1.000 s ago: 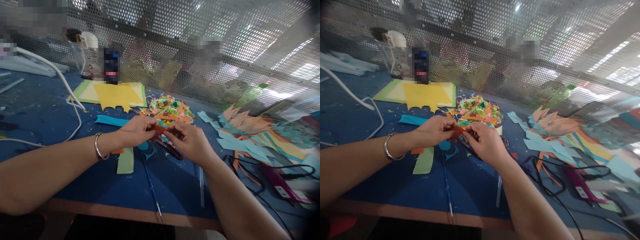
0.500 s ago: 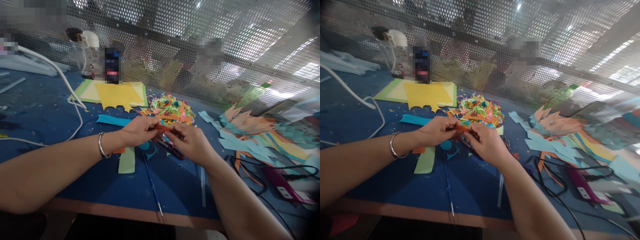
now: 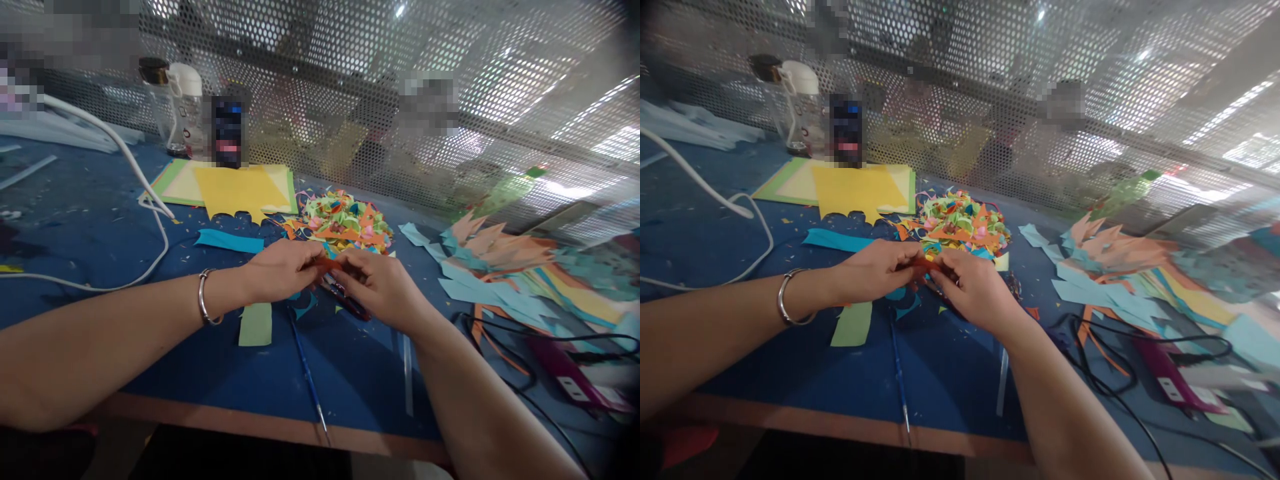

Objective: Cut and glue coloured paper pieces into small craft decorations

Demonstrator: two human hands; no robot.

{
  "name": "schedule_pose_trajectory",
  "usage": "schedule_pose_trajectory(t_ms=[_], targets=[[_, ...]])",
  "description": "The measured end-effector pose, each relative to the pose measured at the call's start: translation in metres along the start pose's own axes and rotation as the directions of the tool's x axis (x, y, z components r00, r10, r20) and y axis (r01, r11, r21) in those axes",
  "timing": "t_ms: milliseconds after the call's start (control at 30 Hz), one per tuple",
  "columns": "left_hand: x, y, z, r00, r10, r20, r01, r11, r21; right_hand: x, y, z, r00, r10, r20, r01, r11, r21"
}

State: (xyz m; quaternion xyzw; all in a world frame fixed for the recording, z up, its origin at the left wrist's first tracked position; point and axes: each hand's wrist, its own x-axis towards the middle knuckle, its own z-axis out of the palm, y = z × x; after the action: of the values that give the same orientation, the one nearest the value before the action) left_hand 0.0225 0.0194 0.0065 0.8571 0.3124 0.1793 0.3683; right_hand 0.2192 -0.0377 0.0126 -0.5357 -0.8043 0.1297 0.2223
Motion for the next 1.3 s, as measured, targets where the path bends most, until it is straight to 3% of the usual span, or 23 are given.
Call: schedule_pose_trajectory(t_ms=[100, 233, 333, 500, 700, 900, 1067, 1200, 1300], targets=[[-0.002, 0.004, -0.004, 0.999, 0.041, -0.005, -0.04, 0.993, 0.107, 0.0, -0.001, -0.001, 1.0, -0.018, -0.008, 0.018, 1.0, -0.007], [-0.005, 0.006, -0.008, 0.997, 0.069, -0.016, -0.068, 0.996, 0.066, 0.0, -0.003, -0.002, 0.999, 0.004, -0.035, -0.003, 1.0, 0.03], [-0.011, 0.004, -0.009, 0.999, 0.051, 0.003, -0.051, 0.997, -0.052, -0.001, -0.004, -0.001, 0.999, 0.035, -0.003, -0.035, 0.994, 0.1], [-0.019, 0.002, -0.006, 0.991, -0.132, 0.037, 0.136, 0.931, -0.339, -0.001, -0.002, -0.001, 0.996, 0.087, 0.017, -0.089, 0.978, 0.188], [-0.016, -0.003, 0.0, 0.985, -0.159, 0.061, 0.169, 0.876, -0.452, 0.001, 0.003, 0.001, 0.995, 0.101, 0.022, -0.102, 0.936, 0.336], [-0.017, -0.009, -0.008, 0.988, -0.125, 0.089, 0.15, 0.907, -0.394, 0.002, 0.0, -0.002, 0.997, 0.07, 0.012, -0.07, 0.942, 0.327], [-0.015, -0.016, -0.014, 0.998, -0.035, -0.054, 0.02, 0.967, -0.252, 0.002, -0.001, -0.001, 0.996, 0.067, 0.052, -0.081, 0.937, 0.341], [-0.009, -0.012, -0.008, 1.0, 0.002, -0.028, -0.013, 0.918, -0.395, 0.001, -0.001, 0.002, 0.996, 0.064, 0.067, -0.081, 0.953, 0.291], [-0.009, -0.007, -0.005, 0.997, -0.073, 0.015, 0.07, 0.843, -0.533, 0.001, -0.001, 0.004, 0.999, 0.046, -0.016, -0.041, 0.973, 0.226]])
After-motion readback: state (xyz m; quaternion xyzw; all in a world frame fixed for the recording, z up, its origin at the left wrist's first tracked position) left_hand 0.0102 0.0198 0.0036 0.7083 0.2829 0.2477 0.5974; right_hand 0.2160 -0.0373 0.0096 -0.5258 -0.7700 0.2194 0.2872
